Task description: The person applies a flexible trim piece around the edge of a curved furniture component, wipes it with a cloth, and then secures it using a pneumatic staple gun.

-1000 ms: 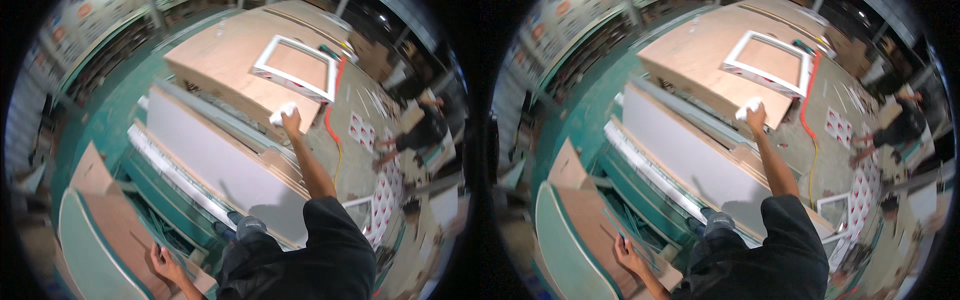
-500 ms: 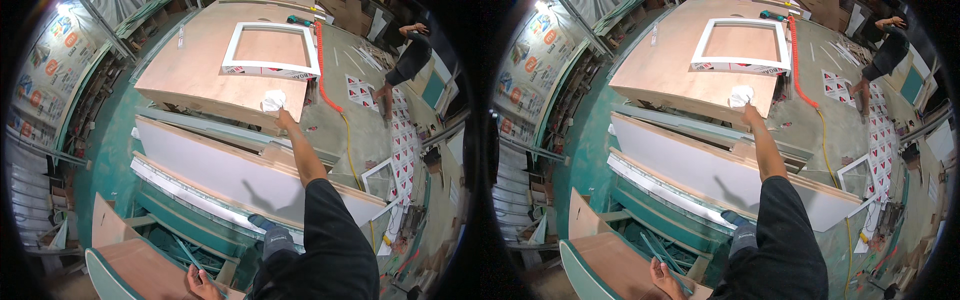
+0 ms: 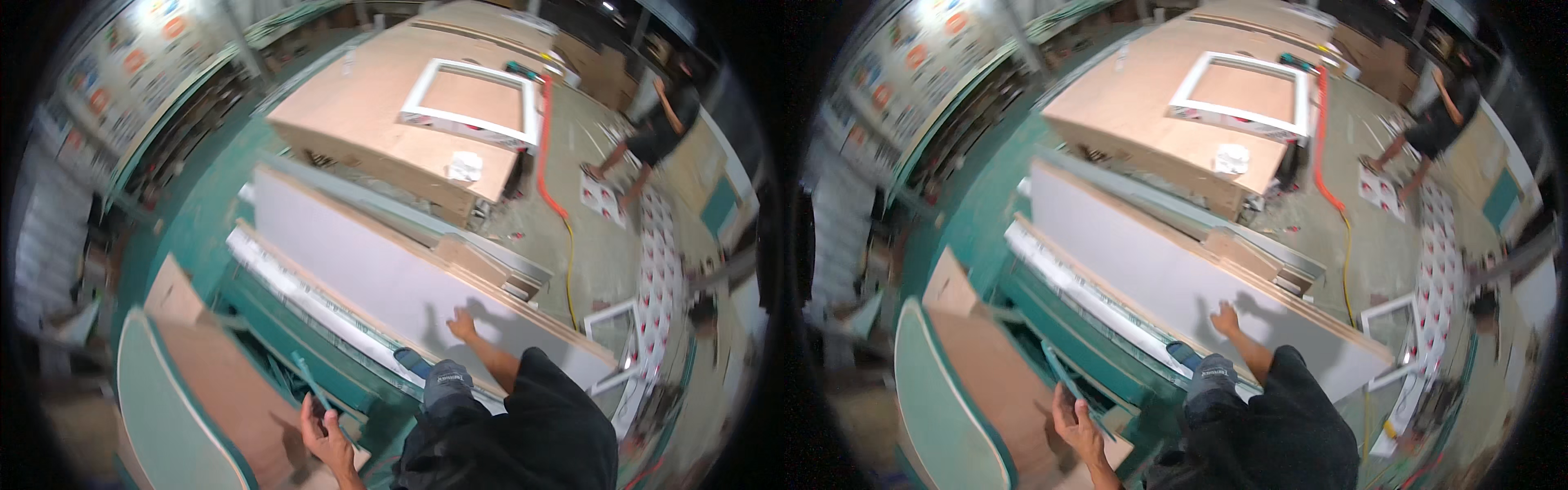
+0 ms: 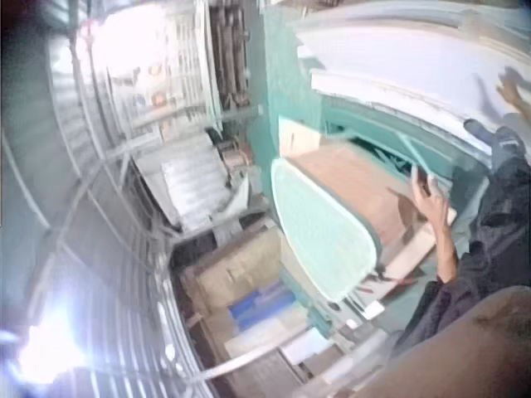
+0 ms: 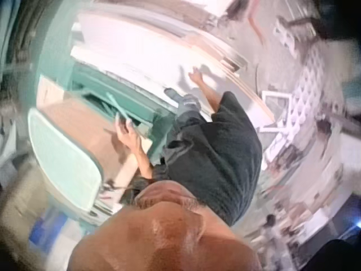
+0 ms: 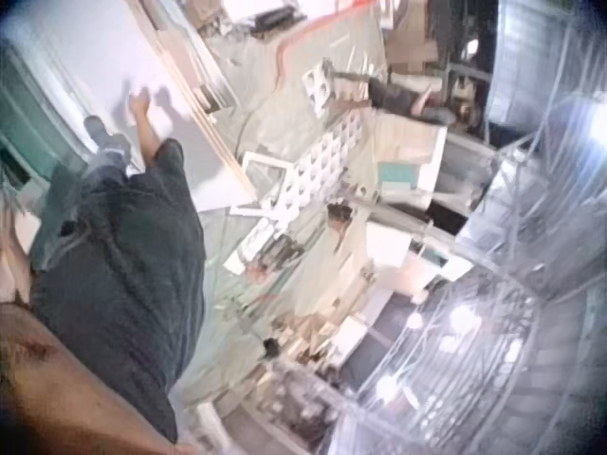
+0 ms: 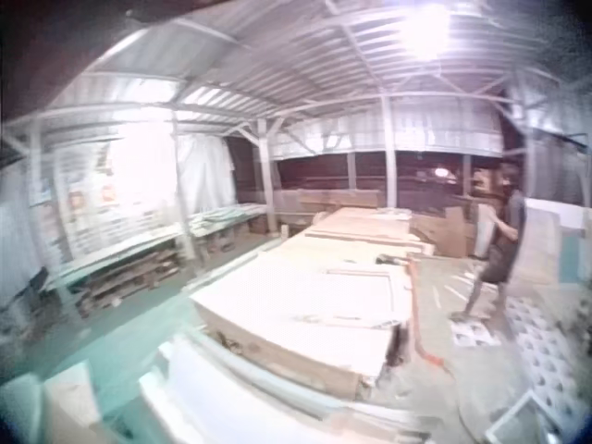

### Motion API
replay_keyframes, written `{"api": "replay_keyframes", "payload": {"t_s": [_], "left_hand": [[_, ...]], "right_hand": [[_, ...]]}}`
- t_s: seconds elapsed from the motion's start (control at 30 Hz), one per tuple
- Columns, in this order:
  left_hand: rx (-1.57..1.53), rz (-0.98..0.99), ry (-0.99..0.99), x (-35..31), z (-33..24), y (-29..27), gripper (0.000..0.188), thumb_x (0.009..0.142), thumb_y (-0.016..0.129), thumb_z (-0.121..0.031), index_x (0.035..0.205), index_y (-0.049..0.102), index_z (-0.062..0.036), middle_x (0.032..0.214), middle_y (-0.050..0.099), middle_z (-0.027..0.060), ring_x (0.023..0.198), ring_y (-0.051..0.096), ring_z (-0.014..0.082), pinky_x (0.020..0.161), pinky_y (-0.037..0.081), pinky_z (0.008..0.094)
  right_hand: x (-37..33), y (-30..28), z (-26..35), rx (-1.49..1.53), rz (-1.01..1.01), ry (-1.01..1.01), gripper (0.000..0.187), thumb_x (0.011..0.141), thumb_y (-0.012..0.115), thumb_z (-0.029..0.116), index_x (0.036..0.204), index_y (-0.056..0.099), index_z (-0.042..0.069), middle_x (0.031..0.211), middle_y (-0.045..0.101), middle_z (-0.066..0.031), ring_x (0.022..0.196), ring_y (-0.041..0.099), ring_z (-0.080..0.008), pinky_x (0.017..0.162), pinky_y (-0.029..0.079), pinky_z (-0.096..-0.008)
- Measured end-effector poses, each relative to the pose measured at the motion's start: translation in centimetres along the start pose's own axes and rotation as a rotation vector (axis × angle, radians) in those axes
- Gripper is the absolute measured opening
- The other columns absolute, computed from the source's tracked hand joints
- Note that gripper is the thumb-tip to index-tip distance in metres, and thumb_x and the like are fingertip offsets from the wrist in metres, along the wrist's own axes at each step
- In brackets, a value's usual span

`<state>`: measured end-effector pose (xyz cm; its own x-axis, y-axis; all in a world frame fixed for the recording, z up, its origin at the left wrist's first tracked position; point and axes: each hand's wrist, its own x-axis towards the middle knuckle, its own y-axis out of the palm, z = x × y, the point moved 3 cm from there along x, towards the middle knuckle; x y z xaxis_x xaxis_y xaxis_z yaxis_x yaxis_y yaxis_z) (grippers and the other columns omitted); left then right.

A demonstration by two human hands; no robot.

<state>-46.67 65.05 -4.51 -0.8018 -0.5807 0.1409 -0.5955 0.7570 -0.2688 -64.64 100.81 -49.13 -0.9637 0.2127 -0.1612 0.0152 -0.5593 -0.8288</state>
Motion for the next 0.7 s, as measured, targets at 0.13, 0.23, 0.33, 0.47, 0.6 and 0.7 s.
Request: {"api": "replay_keyframes", "payload": {"t_s": [0.13, 0.23, 0.33, 0.47, 0.6, 0.7], "left_hand": [[0.210, 0.051, 0.323, -5.5, -4.8, -3.8, 0.039, 0.091, 0.069, -0.007, 0.126, 0.060, 0.0080, 0.115, 0.065, 0.0205, 0.104, 0.063, 0.0293, 0.091, 0.050, 0.0372], [0.007, -0.207, 0.356, -10.3, -5.1, -7.3, 0.045, 0.090, 0.071, -0.006, 0.130, 0.057, 0.0077, 0.115, 0.063, 0.0200, 0.101, 0.063, 0.0292, 0.090, 0.050, 0.0373], [-0.258, -0.555, 0.167, -15.9, -4.7, -11.5, 0.056, 0.097, 0.066, -0.013, 0.143, 0.041, 0.0070, 0.125, 0.053, 0.0150, 0.109, 0.054, 0.0219, 0.096, 0.045, 0.0362], [-0.400, -0.909, 0.178, -19.6, -2.9, -19.2, 0.061, 0.100, 0.064, -0.014, 0.147, 0.030, 0.0051, 0.128, 0.050, 0.0146, 0.115, 0.051, 0.0206, 0.101, 0.040, 0.0342], [-0.782, -0.941, -0.010, -21.0, 0.5, -25.1, 0.043, 0.103, 0.058, -0.013, 0.138, 0.041, 0.0053, 0.129, 0.053, 0.0107, 0.117, 0.050, 0.0160, 0.103, 0.039, 0.0350], [-0.943, -0.928, -0.060, -20.3, 2.1, -28.2, 0.035, 0.105, 0.056, -0.016, 0.132, 0.048, 0.0037, 0.125, 0.056, 0.0083, 0.113, 0.053, 0.0152, 0.103, 0.041, 0.0366]], "right_hand": [[-12.6, 2.5, 1.3, 0.381, 0.490, 0.156, 0.041, 0.088, 0.067, 0.015, 0.126, 0.059, 0.000, 0.106, 0.070, -0.0176, 0.089, 0.070, -0.0267, 0.069, 0.058, -0.0384], [-17.4, 1.7, 4.4, 0.564, 0.758, -0.031, 0.035, 0.093, 0.062, 0.011, 0.126, 0.060, -0.001, 0.099, 0.070, -0.0115, 0.078, 0.068, -0.0182, 0.058, 0.055, -0.0310], [-24.9, -3.7, 13.8, 0.527, 1.068, -0.020, 0.033, 0.095, 0.061, 0.014, 0.124, 0.061, -0.002, 0.099, 0.070, -0.0091, 0.080, 0.067, -0.0168, 0.063, 0.056, -0.0305], [-32.2, -8.4, 23.6, 0.422, 1.313, -0.157, 0.030, 0.097, 0.060, 0.016, 0.120, 0.063, -0.003, 0.099, 0.070, -0.0085, 0.083, 0.067, -0.0159, 0.071, 0.056, -0.0309], [-36.9, -10.8, 31.4, 0.490, 1.530, -0.316, 0.030, 0.098, 0.061, 0.011, 0.124, 0.063, -0.004, 0.102, 0.072, -0.0109, 0.085, 0.068, -0.0155, 0.073, 0.056, -0.0296], [-39.9, -14.7, 37.4, 0.564, 1.630, -0.432, 0.030, 0.098, 0.063, 0.010, 0.124, 0.063, -0.004, 0.103, 0.072, -0.0119, 0.087, 0.068, -0.0157, 0.074, 0.057, -0.0292]]}}
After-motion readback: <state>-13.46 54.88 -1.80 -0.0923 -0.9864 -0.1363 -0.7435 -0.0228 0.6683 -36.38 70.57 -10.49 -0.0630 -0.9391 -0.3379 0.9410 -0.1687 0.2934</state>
